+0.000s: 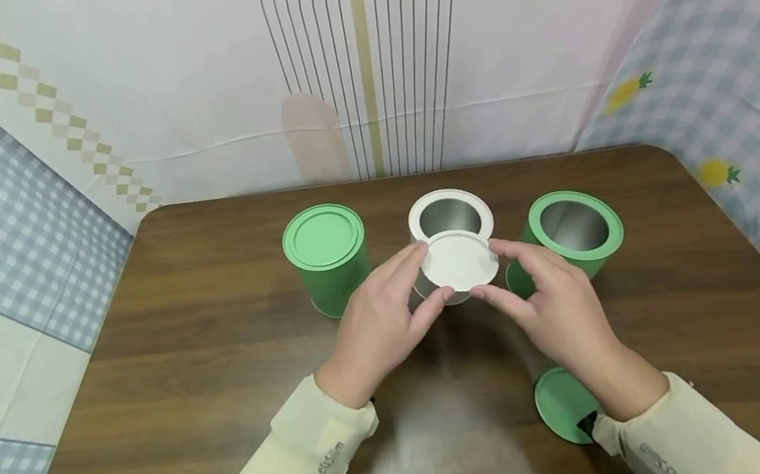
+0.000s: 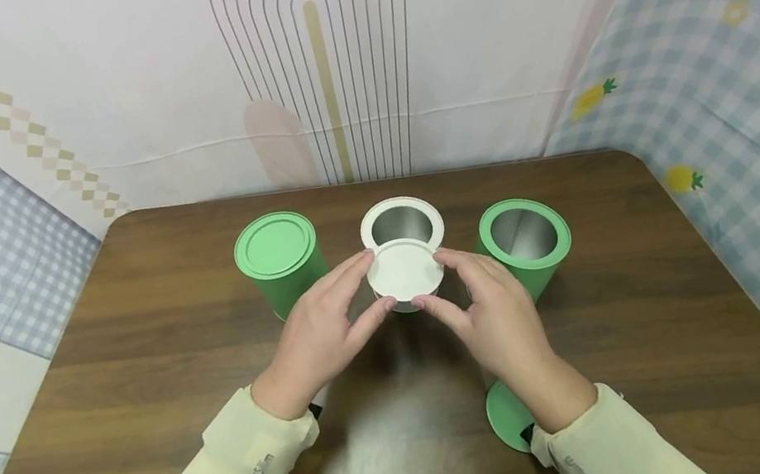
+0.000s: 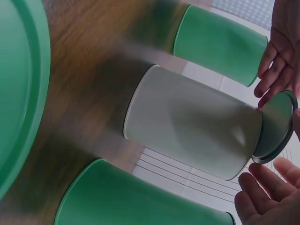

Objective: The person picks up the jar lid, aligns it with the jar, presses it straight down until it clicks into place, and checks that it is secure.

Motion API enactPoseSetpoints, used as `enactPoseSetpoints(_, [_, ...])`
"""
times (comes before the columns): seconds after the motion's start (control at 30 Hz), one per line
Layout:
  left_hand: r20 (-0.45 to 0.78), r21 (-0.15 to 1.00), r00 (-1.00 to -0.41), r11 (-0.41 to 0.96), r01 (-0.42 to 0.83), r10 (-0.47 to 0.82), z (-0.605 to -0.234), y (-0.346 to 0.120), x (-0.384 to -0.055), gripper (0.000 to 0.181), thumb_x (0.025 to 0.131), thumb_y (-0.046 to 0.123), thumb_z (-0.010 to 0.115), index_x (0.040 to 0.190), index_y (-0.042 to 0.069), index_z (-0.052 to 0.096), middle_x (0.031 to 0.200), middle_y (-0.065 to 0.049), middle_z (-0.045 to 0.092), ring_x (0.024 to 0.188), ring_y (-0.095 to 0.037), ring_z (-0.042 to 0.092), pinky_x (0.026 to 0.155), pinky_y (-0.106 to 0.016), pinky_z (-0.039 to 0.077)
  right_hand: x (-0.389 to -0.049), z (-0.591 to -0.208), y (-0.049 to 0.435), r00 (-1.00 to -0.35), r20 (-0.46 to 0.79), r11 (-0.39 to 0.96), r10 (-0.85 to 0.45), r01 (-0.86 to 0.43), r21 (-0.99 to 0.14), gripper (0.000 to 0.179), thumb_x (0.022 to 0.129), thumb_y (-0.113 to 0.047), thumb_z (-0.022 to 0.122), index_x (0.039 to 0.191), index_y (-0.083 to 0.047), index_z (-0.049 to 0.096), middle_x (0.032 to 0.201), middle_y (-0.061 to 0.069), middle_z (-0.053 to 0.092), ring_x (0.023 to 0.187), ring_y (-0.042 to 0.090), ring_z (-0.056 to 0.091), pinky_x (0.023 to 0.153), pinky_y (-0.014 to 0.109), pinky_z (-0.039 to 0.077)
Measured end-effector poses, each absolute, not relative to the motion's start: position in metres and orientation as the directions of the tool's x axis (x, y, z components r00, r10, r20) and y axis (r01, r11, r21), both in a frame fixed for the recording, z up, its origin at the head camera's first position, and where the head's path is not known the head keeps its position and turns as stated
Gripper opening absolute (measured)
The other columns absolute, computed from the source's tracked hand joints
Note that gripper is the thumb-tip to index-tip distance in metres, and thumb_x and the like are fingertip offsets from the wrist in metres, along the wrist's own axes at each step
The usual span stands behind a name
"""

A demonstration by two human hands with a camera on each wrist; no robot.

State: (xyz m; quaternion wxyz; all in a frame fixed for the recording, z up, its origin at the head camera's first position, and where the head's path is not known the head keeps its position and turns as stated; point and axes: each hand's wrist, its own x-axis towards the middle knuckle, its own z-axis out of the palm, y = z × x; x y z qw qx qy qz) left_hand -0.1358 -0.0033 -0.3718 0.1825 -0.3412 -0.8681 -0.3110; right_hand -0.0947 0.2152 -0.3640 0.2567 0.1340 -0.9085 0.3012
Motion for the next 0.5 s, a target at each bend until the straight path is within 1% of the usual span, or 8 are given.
enactPoseSetpoints(0.13, [0.521,0.406,-0.702,0.583,0.704,0.485,-0.371,-0.003,-0.138,0.055,0.094,0.031,0.072,0.137,0.0,0.058,0.137,-0.012,0.062,0.127,-0.025,0.058,0.107,-0.036,0.046,-0.098,-0.364,0.215,-0.824,0.558,0.779,-0.1,-0.414,-0.471,0.058,0.073,-0.017,0.091,0.122,0.002,0.067,0.113,0.013,0.072,0.103,0.03,0.065,0.088,0.049,0.052])
enactPoseSetpoints(0.37, [0.522,0.398,-0.699,0.586,0.706,0.489,-0.37,-0.003,-0.143,0.052,0.095,0.03,0.071,0.136,-0.001,0.059,0.136,-0.013,0.062,0.128,-0.026,0.058,0.108,-0.037,0.045,-0.105,-0.363,0.215,-0.808,0.578,0.778,-0.109,-0.431,-0.456,0.053,0.074,-0.019,0.09,0.117,0.002,0.068,0.113,0.012,0.072,0.106,0.029,0.066,0.088,0.047,0.053])
enactPoseSetpoints(0.5, [0.518,0.407,-0.704,0.584,0.702,0.486,-0.37,-0.002,-0.145,0.052,0.096,0.03,0.069,0.136,-0.001,0.059,0.137,-0.014,0.062,0.128,-0.025,0.057,0.109,-0.037,0.045,-0.108,-0.362,0.215,-0.81,0.576,0.772,-0.112,-0.436,-0.463,0.053,0.073,-0.018,0.09,0.117,0.002,0.068,0.113,0.013,0.072,0.107,0.031,0.066,0.09,0.048,0.052])
